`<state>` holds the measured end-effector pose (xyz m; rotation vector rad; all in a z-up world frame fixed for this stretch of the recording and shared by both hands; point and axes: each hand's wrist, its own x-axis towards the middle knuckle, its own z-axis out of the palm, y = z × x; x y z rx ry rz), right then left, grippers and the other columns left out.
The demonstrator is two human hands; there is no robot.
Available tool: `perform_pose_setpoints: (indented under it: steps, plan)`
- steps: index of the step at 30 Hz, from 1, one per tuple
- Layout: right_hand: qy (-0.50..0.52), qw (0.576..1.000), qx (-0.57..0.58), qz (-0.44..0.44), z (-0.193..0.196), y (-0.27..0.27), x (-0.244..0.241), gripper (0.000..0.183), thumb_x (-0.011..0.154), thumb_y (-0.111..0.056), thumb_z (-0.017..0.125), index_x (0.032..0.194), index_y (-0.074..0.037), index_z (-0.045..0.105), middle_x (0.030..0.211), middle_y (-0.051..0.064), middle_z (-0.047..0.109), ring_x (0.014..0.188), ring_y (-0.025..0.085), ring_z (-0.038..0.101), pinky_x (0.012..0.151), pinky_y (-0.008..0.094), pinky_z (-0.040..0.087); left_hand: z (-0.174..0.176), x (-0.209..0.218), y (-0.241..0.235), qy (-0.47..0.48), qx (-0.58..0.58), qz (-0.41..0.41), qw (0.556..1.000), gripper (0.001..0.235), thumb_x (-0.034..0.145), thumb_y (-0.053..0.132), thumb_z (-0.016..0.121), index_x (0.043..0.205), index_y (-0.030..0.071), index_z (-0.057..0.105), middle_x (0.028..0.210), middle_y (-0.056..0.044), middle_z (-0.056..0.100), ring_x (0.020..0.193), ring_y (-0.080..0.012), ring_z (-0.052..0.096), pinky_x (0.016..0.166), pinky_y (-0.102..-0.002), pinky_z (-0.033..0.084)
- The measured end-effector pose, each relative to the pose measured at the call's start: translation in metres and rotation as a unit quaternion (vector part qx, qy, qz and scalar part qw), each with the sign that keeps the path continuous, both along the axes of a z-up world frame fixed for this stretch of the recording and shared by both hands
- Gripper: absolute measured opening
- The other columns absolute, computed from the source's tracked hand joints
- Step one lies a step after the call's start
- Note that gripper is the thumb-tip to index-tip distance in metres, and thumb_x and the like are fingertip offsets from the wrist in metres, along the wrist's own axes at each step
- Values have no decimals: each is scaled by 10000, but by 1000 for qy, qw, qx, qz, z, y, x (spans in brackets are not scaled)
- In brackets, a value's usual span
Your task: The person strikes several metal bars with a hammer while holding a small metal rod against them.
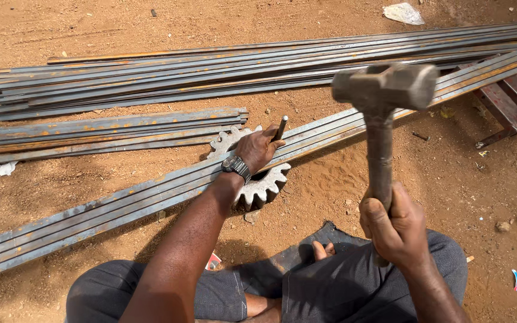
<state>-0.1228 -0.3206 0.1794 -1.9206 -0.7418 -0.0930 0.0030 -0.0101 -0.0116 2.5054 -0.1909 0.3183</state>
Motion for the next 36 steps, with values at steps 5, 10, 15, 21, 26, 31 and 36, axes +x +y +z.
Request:
perform_pose_setpoints:
  steps: [5,10,15,21,26,31,36]
  plan:
    - [-45,998,34,5,63,16,10,320,1081,-348,527,878,-100,533,598,-10,527,470,62,540,408,244,465,-9,4,2,-6,-3,-4,1000,313,1038,446,564,1259,228,521,660,12,607,567,-155,643,516,-321,541]
    - [266,920,-278,-74,24,54,30,348,999,-431,524,920,-92,528,625,17,546,463,114,533,413,322,491,-12,4,0,-33,15,-2,999,279,1006,423,635,1154,189,598,634,9,609,566,-172,612,503,-361,446]
    - [404,900,-113,-122,-42,18,7,369,1020,-432,511,929,-75,513,622,32,490,444,135,461,377,320,417,-6,-4,6,39,-34,32,998,275,1019,389,648,1202,184,660,631,-68,624,492,-157,526,436,-304,409]
    - [477,858,-32,-188,-81,-3,-5,339,1030,-426,485,916,-106,489,652,11,495,443,115,449,371,297,402,7,-4,14,47,-251,-9,967,311,950,367,726,1034,76,655,798,-43,745,657,-132,693,596,-291,565]
    - [509,838,28,-195,-82,-4,13,303,1038,-389,497,913,-113,481,661,0,483,444,93,440,361,282,403,14,-7,11,35,-240,-49,969,295,937,361,749,977,73,695,844,-74,794,763,-181,776,728,-375,614]
    - [523,832,55,-176,-81,-3,10,282,1022,-381,495,907,-124,485,644,1,472,430,86,433,345,276,400,21,-10,11,29,-222,-41,974,333,924,374,760,1016,61,692,823,-86,792,753,-180,778,711,-372,611]
    - [517,836,35,-180,-79,-4,6,332,1042,-414,491,913,-109,485,653,-9,464,438,76,418,352,264,390,23,-10,8,61,-194,-20,979,338,912,402,746,1010,80,712,819,-65,799,708,-167,766,675,-356,602]
